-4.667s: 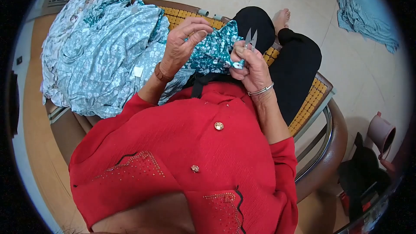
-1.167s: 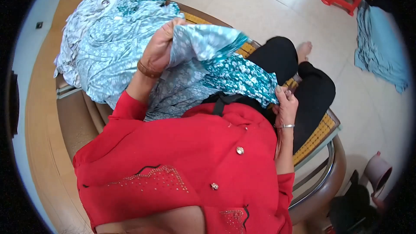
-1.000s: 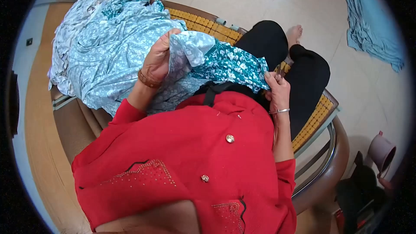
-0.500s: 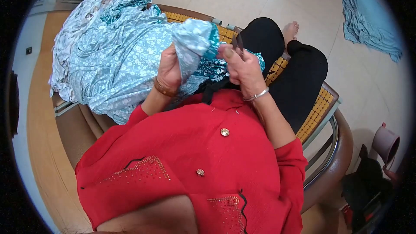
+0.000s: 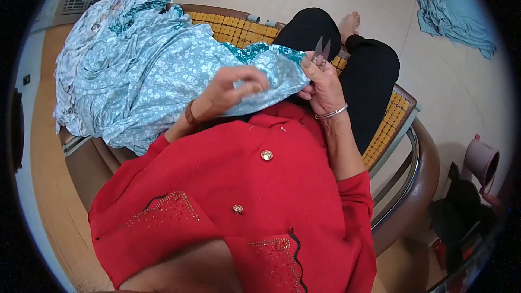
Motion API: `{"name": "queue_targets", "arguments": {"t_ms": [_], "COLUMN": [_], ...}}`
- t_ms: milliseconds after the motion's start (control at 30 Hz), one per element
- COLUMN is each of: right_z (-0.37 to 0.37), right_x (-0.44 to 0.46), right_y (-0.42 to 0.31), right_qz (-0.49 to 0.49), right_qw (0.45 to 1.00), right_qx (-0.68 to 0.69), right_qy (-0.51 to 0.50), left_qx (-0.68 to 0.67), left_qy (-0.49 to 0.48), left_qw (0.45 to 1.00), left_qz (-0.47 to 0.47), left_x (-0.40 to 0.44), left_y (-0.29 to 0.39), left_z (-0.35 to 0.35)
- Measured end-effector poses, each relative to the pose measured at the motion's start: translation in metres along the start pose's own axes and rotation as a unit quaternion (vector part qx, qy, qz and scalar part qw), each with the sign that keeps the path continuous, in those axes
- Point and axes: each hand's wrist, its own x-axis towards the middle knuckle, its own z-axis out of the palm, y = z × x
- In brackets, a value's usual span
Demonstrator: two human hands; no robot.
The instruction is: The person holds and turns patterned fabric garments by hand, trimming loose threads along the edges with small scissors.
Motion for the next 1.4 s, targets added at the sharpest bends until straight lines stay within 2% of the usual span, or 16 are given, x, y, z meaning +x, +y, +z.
{"name": "queue_targets", "arguments": {"t_ms": [67,133,167,233,267,400,433,567,733,933,1067,1100,1233,1267,1400], "right_z": [-0.005,-0.005,-0.004,-0.002,-0.001,-0.007,-0.010,-0.008,-0.004,-0.005,0.002,0.001,-0.003,-0.006,-0.017], "right_x": [-0.002,-0.004,-0.004,-0.005,-0.006,-0.017,-0.019,-0.014,-0.013,-0.013,-0.012,-0.012,-0.013,-0.013,-0.009], "right_y": [-0.001,0.000,0.001,0.000,-0.003,-0.016,-0.016,-0.011,-0.011,-0.009,-0.011,-0.011,-0.011,-0.009,-0.002], "right_qz": [-0.007,-0.010,-0.014,-0.027,-0.032,-0.063,-0.063,-0.055,-0.055,-0.058,-0.039,-0.040,0.017,0.016,0.067], "right_qw": [1.000,0.999,0.998,0.996,0.996,0.995,0.995,0.997,0.995,0.992,0.986,0.986,0.997,0.997,0.992], "right_qx": [-0.011,-0.029,-0.047,-0.080,-0.079,-0.083,-0.082,-0.055,-0.080,-0.106,-0.150,-0.150,-0.071,-0.070,-0.020], "right_qy": [-0.024,-0.028,-0.033,-0.041,-0.040,0.007,0.010,-0.001,0.013,0.019,0.060,0.063,0.012,0.012,-0.109], "left_qx": [-0.062,0.025,0.025,-0.033,-0.031,-0.177,-0.178,-0.353,-0.406,-0.332,-0.131,-0.132,-0.378,-0.377,-0.615], "left_qy": [0.173,0.196,0.197,0.013,0.008,-0.094,-0.097,-0.078,-0.083,-0.053,-0.155,-0.157,-0.018,-0.019,0.035], "left_qw": [0.982,0.980,0.980,0.999,0.999,0.968,0.967,0.912,0.886,0.901,0.968,0.968,0.909,0.909,0.772], "left_qz": [-0.042,0.007,0.006,0.013,0.016,-0.152,-0.152,-0.194,-0.208,-0.273,-0.147,-0.146,-0.174,-0.175,-0.155], "left_x": [0.012,0.036,0.048,0.070,0.075,0.084,0.084,0.075,0.070,0.065,0.068,0.068,0.065,0.063,0.053], "left_y": [0.012,0.003,-0.002,-0.006,-0.005,0.000,-0.002,-0.011,-0.029,-0.005,0.005,0.003,-0.018,-0.023,-0.040], "left_z": [-0.007,-0.007,-0.007,-0.010,-0.013,-0.026,-0.027,-0.046,-0.050,-0.032,-0.021,-0.020,-0.018,-0.019,-0.031]}}
